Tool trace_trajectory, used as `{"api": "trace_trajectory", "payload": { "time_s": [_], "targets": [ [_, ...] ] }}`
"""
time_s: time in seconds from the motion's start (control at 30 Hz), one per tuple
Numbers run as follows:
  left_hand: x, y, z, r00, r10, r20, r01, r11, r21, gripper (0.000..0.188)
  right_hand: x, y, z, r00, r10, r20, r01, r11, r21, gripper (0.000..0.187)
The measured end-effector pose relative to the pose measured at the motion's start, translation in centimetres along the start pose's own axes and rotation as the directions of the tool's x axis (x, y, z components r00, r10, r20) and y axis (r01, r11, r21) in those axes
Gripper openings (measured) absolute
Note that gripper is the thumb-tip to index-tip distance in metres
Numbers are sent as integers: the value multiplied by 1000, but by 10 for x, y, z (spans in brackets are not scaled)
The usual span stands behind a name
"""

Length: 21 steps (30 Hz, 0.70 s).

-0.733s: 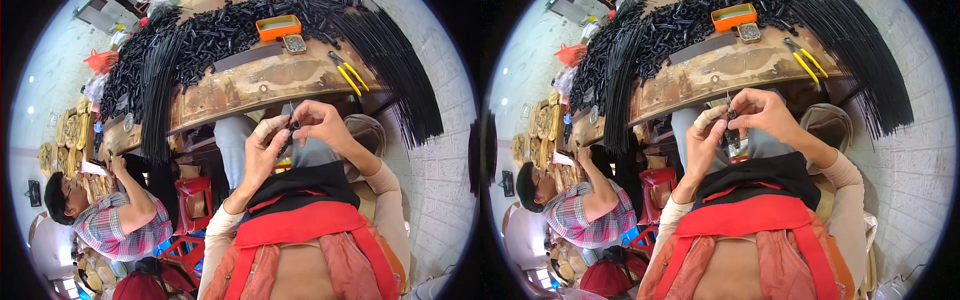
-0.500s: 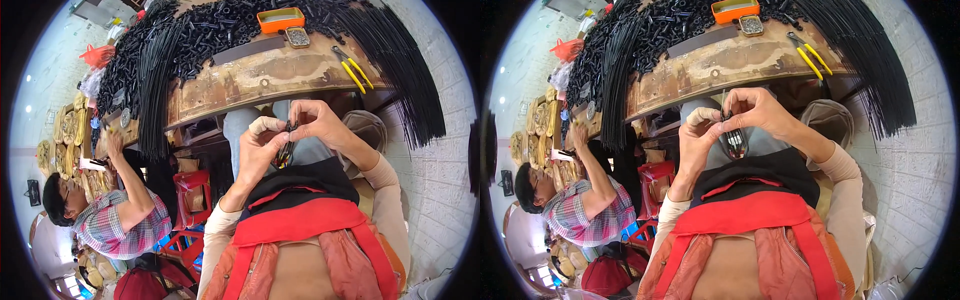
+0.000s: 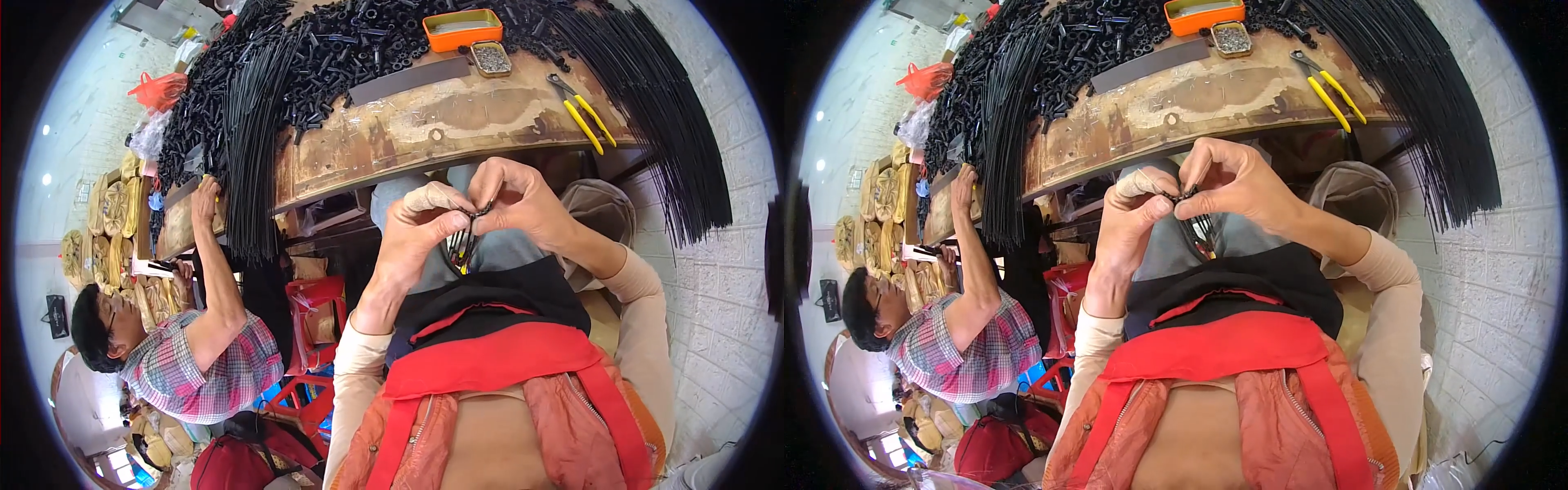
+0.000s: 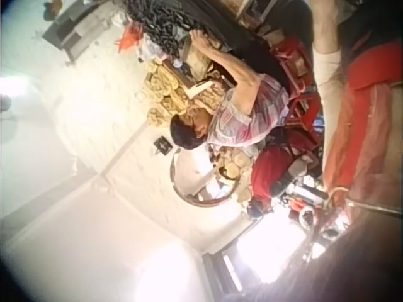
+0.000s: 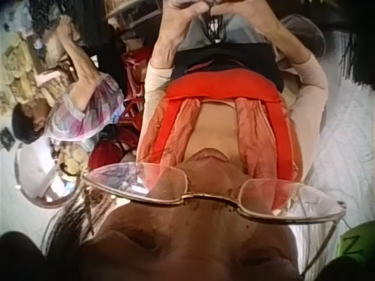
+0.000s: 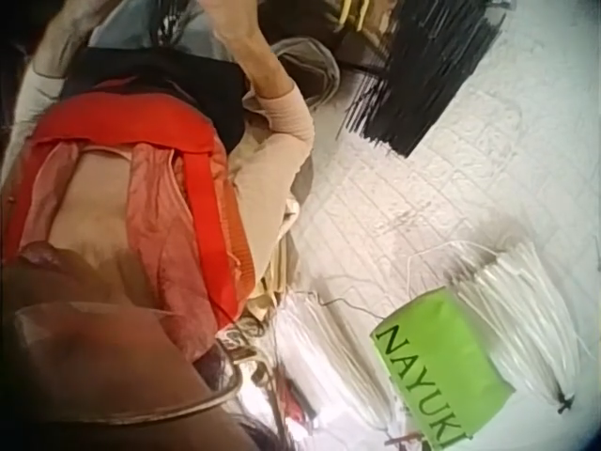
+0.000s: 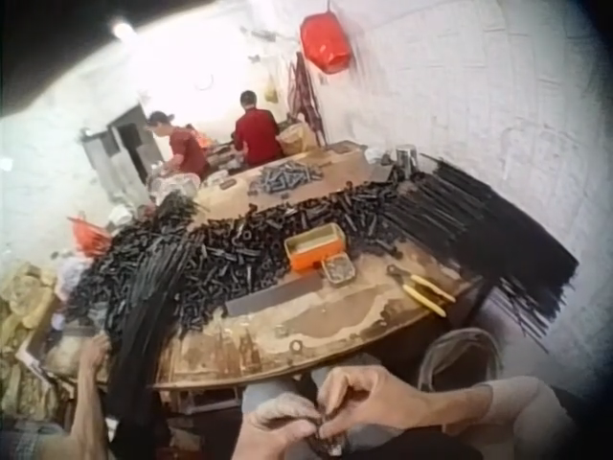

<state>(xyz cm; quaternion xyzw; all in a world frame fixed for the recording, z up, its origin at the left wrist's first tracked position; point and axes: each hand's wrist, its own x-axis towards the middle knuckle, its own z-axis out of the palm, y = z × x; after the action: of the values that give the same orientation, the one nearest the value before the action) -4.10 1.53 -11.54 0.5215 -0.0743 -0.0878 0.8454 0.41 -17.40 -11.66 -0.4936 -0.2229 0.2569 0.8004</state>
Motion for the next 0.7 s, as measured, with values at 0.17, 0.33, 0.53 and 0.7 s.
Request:
{"api": "trace_trajectory", "payload": {
  "time_s": [0.17,0.33,0.53,0.7],
  "targets": [
    [10,-5,-6,981,-3,194,23,995,-102,14,7,0,-15,979,-7,206,-2,999,46,31],
    [15,-5,-4,971,-10,239,22,999,-49,8,8,0,-19,947,-67,313,9,983,182,22],
    [17,-5,21,991,18,134,11,977,-214,6,-7,-7,-26,981,-141,133,120,980,156,22],
    [30,-29,12,978,-92,189,101,994,-40,18,-21,-22,-48,977,-214,-22,210,971,-116,20]
  ]
}}
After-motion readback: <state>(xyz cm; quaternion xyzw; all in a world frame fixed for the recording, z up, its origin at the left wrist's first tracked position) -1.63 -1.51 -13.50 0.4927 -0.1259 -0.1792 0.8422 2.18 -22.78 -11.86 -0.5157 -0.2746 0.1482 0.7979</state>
